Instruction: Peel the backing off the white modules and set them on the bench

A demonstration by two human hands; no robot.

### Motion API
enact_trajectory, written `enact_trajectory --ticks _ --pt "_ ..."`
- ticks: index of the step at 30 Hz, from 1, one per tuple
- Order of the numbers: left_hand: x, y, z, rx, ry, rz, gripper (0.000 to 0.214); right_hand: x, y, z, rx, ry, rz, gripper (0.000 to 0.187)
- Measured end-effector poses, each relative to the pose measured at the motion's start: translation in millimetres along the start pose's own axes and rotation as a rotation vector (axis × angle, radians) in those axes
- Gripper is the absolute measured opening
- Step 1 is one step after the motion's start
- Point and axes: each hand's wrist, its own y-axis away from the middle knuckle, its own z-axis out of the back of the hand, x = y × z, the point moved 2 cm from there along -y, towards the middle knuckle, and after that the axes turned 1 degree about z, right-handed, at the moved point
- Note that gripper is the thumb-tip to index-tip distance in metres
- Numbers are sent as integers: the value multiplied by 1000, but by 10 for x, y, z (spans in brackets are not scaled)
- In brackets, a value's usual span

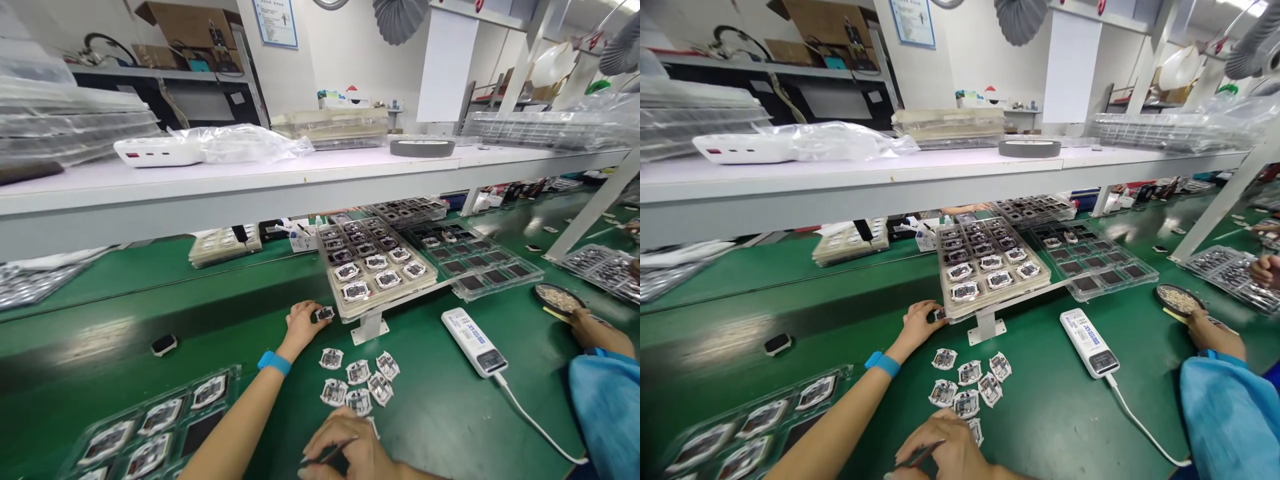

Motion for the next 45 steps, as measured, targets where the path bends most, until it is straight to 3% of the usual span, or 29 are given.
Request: enact_trajectory --ticks 3,6,8,11,14,18,28,33,36,38,41,45 --pt "16 360 88 55 240 24 25 158 -91 98 -68 -15 12 10" --pt "14 911 205 99 475 58 32 280 -154 198 -151 -68 43 5" --pt "-3 1297 278 123 581 89 36 302 -167 242 -186 -115 18 12" --pt "-32 1754 324 187 873 222 46 244 -158 255 -257 -239 -119 13" --pt "-35 2000 300 200 1061 340 59 132 -141 197 -299 -349 -339 6" --pt "18 2118 241 148 1143 364 60 33 -152 95 -301 -383 -487 12" --pt "102 2171 205 142 1259 368 56 -35 -234 -74 -200 -515 -580 14" --pt "119 2164 238 139 1342 475 59 21 -213 -58 -105 -456 -363 6" --pt "137 2153 253 138 1454 522 51 90 -226 -26 14 -307 -205 12" --pt "147 2145 253 129 1489 552 43 120 -261 -11 90 -268 -184 13" --pt "150 2146 245 127 1385 563 42 128 -340 22 122 -369 -282 10" --pt "140 2165 229 183 1282 571 47 92 -412 98 66 -481 -414 6"
